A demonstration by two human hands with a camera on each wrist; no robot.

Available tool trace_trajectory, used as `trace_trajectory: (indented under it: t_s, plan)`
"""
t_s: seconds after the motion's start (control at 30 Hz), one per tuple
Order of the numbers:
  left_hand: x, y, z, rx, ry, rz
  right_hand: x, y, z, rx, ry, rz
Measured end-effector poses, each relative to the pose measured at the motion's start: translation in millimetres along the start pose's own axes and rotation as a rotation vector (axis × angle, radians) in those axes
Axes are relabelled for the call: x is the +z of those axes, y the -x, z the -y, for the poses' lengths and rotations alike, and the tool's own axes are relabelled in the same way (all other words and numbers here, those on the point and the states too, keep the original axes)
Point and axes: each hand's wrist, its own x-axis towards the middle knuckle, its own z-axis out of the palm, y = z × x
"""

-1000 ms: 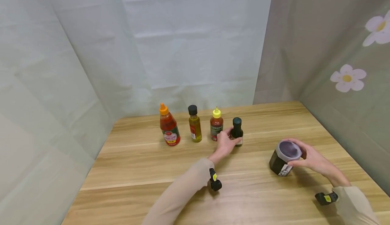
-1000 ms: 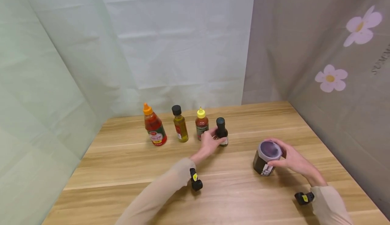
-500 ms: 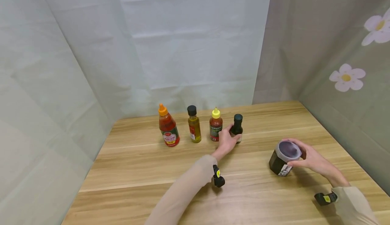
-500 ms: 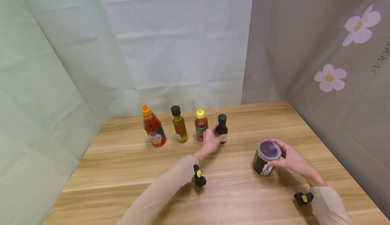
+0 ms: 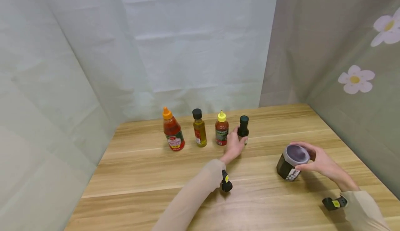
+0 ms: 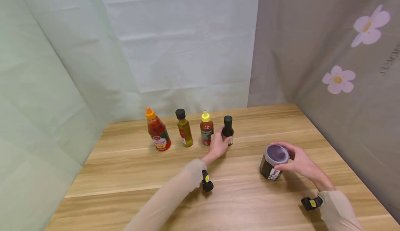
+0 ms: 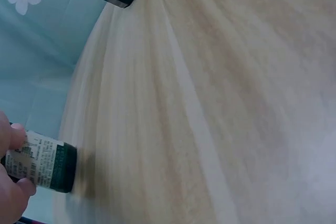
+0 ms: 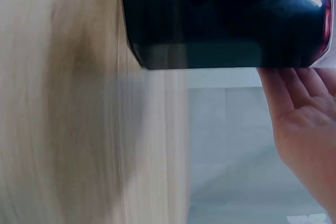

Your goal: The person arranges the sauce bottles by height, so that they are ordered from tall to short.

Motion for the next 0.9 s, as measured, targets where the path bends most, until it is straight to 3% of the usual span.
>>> trace_trajectory:
  t_s: [0.23, 0.53, 0.9]
  plan:
    - [0.0, 0.2, -0.5, 0.006, -0.058, 0.029, -1.3, -2.6, 11.2, 0.073, 0.075, -0.114]
    - [-2.0, -0.2, 0.4, -0.005, -0.063, 0.018, -1.7, -35.3, 27.2, 0.215, 0.135, -0.238]
    - [-0.3, 2.1, 0.6, -0.029, -0.042, 0.036, 7.5, -78.5, 25.7, 0.292, 0.077, -0.222]
